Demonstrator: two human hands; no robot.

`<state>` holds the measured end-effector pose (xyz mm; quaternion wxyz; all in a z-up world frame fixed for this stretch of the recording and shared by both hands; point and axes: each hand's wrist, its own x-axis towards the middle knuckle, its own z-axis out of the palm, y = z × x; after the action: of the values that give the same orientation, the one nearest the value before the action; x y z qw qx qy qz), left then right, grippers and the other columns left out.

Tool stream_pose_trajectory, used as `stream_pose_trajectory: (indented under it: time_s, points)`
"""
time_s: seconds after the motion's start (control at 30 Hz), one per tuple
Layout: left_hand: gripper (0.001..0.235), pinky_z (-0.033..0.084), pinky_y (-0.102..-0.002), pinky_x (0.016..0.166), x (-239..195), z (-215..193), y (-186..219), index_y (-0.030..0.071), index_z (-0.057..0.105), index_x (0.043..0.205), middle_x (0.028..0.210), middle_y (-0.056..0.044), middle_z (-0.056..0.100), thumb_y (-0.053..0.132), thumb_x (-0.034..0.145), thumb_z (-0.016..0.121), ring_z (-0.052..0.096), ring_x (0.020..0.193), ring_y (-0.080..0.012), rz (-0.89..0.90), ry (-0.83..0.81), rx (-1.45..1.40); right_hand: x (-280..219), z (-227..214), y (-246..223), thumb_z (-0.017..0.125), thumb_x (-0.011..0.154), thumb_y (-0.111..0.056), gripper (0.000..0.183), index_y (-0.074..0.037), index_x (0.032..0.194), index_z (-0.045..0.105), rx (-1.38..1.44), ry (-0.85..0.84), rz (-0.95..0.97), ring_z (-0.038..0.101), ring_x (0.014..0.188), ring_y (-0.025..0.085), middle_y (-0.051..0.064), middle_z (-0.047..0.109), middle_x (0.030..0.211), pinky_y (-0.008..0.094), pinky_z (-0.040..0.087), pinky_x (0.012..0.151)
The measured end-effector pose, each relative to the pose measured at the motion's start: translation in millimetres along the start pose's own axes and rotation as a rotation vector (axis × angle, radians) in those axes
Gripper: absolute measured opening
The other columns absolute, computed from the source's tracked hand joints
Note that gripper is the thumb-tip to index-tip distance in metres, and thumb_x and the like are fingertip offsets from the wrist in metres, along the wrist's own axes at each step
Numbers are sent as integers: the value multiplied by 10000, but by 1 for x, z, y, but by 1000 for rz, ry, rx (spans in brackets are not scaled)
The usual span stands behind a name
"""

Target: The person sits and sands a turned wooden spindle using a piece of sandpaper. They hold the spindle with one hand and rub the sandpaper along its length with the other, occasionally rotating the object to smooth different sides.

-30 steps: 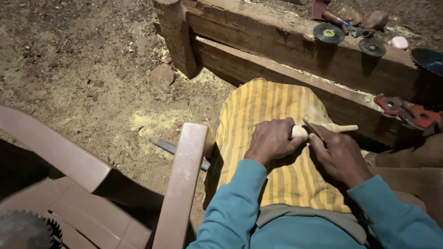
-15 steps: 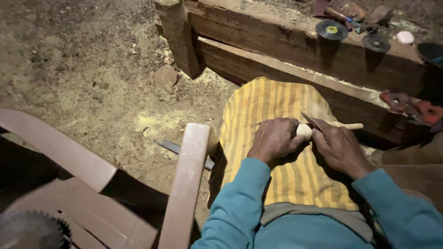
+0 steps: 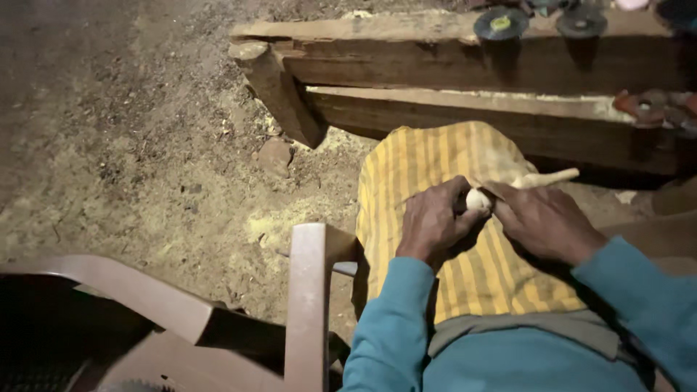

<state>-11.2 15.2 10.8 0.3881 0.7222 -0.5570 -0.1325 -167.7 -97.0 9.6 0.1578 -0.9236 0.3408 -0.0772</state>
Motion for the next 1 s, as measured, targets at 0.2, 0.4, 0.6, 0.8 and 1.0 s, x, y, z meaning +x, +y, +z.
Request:
stream_pose_trajectory:
  time_s: [0.2, 0.4, 0.6, 0.8, 1.0]
  points:
    - [381, 548, -487, 746, 4, 3, -2, 136, 705, 995, 889, -112, 767, 400, 746, 821, 729, 830, -343, -21, 9, 63, 11, 9, 6, 532, 922, -266, 486, -164, 1391, 609, 133, -64, 51, 718, 882, 426, 251, 742, 904, 537, 541, 834]
    - [360, 546, -487, 766, 1, 6, -3, 163, 734, 1010, 922, -118, 775, 409, 763, 821, 726, 870, -345, -35, 17, 50, 11, -7, 4, 465, 961, -203, 428, -109, 1305, 700, 477, -93, 1, 657, 610, 276, 147, 685, 690, 442, 533, 591]
    - [371, 540, -486, 755, 4, 2, 0, 164, 754, 973, 898, -125, 770, 412, 709, 837, 719, 860, -346, -106, 22, 66, -5, -18, -2, 519, 986, -257, 462, -223, 1441, 590, 429, -163, 162, 567, 518, 179, 77, 606, 612, 365, 481, 497]
    - [357, 549, -476, 780, 1, 0, -1, 151, 745, 984, 891, -125, 767, 389, 728, 820, 729, 861, -336, -101, 31, 23, 7, 5, 17, 529, 1018, -204, 433, -71, 1423, 605, 279, 90, -261, 679, 821, 268, 198, 710, 967, 416, 530, 730]
    - [354, 564, -466, 774, -1, 4, -4, 139, 736, 1000, 906, -117, 777, 381, 747, 793, 734, 842, -332, -80, 27, -11, 4, 5, 13, 489, 981, -215, 490, -155, 1455, 599, 251, -55, 22, 719, 809, 356, 245, 736, 944, 457, 545, 807]
